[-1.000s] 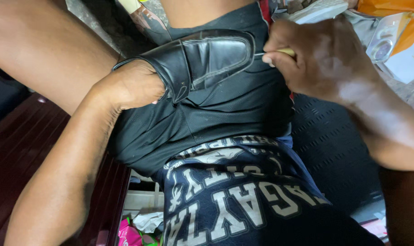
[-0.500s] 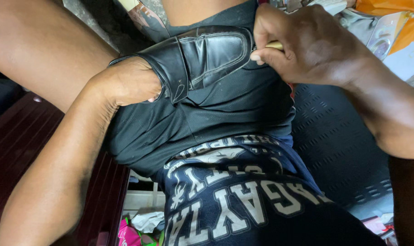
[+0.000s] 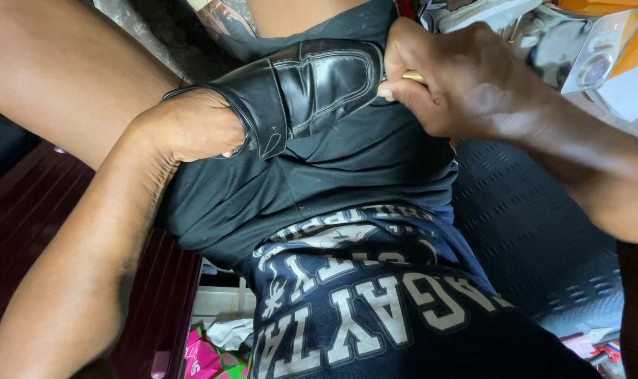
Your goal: The person stitches a black leather shoe using a needle and thread. They repeatedly insert the needle through the shoe's upper, pull the thread, and adjust the shoe's position on their lap to continue sewing.
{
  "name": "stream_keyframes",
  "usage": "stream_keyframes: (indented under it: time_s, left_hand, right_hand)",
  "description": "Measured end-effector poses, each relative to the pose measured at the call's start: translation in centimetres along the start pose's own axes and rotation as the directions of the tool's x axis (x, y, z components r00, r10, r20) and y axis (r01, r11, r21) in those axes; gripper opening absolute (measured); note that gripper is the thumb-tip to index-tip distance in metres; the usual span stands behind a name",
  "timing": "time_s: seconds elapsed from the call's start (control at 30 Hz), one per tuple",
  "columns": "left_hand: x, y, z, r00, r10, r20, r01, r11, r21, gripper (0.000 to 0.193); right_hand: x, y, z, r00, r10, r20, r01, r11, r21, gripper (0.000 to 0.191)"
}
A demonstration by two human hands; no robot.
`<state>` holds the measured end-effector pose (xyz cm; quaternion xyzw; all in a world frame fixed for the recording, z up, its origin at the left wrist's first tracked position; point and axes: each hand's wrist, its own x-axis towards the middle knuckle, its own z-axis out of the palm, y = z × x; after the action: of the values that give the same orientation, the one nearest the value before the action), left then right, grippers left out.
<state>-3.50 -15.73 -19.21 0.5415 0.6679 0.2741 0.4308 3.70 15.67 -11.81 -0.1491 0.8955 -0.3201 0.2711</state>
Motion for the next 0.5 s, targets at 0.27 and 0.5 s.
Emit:
stream_keyframes:
  time_s: [0.27, 0.5]
  left_hand:
    - [-0.6, 0.0, 0.0, 0.831, -0.49, 0.262, 0.53, 0.558, -0.638, 0.021]
    - [-0.7, 0.2, -0.3, 0.835, -0.522, 0.171, 0.534, 0.696, -0.48, 0.021]
  right_hand:
    - [-1.5, 0.6, 2.1, 0.99, -0.041, -0.133, 0.042, 0.999, 0.0, 0.02]
    - [-2.3, 0.0, 3.2, 0.969, -0.024, -0.245, 0.029, 0.999, 0.014, 0.018]
